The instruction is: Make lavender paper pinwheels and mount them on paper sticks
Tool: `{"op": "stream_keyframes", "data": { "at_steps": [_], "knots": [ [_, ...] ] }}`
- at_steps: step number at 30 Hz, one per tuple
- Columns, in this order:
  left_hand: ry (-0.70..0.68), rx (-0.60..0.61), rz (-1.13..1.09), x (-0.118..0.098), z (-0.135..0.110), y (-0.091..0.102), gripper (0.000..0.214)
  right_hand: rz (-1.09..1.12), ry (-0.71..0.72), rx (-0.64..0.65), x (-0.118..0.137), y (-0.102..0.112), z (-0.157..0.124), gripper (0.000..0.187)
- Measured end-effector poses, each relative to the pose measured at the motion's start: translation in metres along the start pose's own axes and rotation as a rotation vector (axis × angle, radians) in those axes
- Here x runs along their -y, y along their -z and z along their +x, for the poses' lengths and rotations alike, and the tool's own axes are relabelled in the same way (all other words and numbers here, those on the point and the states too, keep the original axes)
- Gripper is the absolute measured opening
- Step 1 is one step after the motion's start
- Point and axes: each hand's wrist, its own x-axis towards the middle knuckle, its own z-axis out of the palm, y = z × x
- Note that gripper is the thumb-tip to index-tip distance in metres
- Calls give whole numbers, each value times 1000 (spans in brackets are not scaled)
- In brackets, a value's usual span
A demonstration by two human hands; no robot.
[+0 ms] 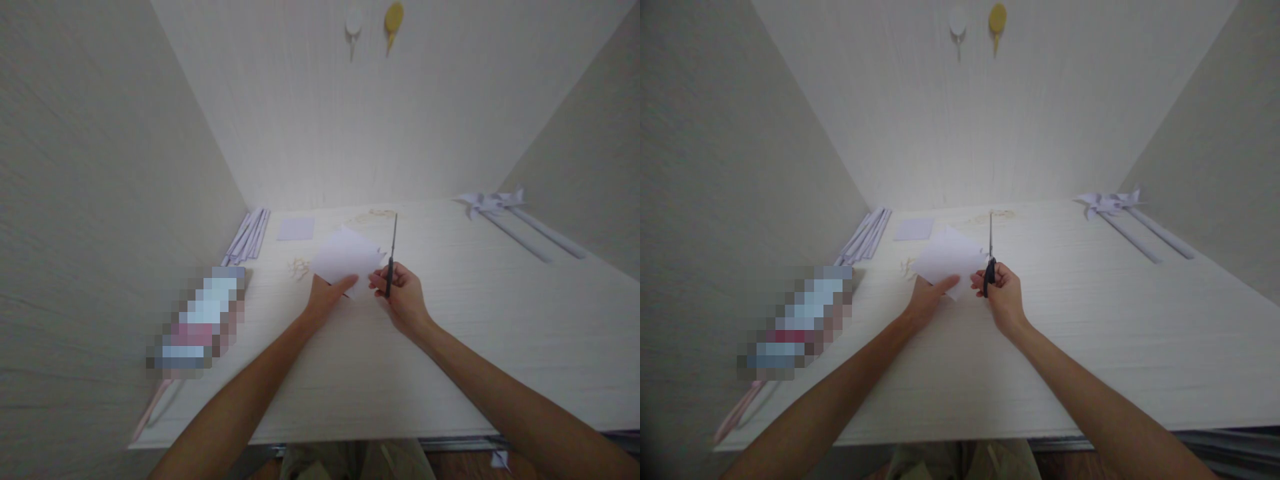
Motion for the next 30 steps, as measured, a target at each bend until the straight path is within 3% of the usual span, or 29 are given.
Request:
{"op": "stream_keyframes", "data": {
  "at_steps": [8, 17, 30],
  "knots": [
    [23, -165, -52, 5, 6, 2, 39, -63, -44, 263, -4, -5, -8, 24],
    [-18, -170, 78, -8, -3, -7, 21, -176, 88, 191, -5, -6, -6, 23],
    [-71, -171, 145, -7, -5, -9, 16, -176, 91, 148, -1, -9, -7, 26]
  ]
}}
